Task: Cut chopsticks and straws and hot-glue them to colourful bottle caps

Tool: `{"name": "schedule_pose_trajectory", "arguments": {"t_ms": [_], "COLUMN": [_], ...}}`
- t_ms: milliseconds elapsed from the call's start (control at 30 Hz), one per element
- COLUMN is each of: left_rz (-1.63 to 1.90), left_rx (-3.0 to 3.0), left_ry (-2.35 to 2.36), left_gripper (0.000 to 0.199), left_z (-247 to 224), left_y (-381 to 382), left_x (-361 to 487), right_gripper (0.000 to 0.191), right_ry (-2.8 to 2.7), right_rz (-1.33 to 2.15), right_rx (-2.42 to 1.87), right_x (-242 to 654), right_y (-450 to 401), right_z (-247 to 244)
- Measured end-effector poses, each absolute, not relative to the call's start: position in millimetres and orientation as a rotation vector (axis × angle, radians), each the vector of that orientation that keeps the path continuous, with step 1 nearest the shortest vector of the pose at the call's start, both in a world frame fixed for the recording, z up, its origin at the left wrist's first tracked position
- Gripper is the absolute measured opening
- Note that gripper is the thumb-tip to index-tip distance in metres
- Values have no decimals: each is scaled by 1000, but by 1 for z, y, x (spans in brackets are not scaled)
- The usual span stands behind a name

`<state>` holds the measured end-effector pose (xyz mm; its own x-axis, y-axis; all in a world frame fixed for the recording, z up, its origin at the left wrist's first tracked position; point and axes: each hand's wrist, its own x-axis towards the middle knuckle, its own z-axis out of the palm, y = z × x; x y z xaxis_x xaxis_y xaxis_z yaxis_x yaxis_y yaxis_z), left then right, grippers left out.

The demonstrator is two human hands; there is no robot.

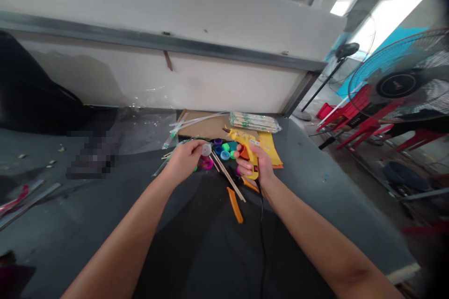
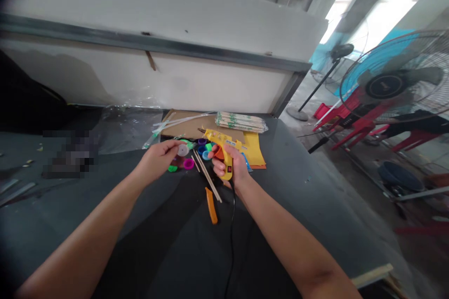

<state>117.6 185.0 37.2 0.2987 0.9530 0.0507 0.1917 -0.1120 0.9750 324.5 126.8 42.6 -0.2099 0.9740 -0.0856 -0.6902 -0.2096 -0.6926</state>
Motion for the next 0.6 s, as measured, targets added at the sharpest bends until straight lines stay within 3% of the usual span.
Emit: {"name": "schedule_pose_trajectory", "arguments": {"t_ms": [200,367,600], "left_rz": [540,752,1041], "left_rx": [1932,2316,2334], "left_ry": [1246,1189,1332], "left_gripper": [25,29,25], "left_z": [19,3,21], "left_y": [148,138,115], "left_x": [109,114,121], "right_gripper": [24,34,35], "right_ry": [-557,-588,-760], "right_rz": [1703,1732,1657], "right_rx": [-750,-762,-764], "right_x": [320,314,310], "right_y": [114,91,70], "right_z": [55,43,23]}}
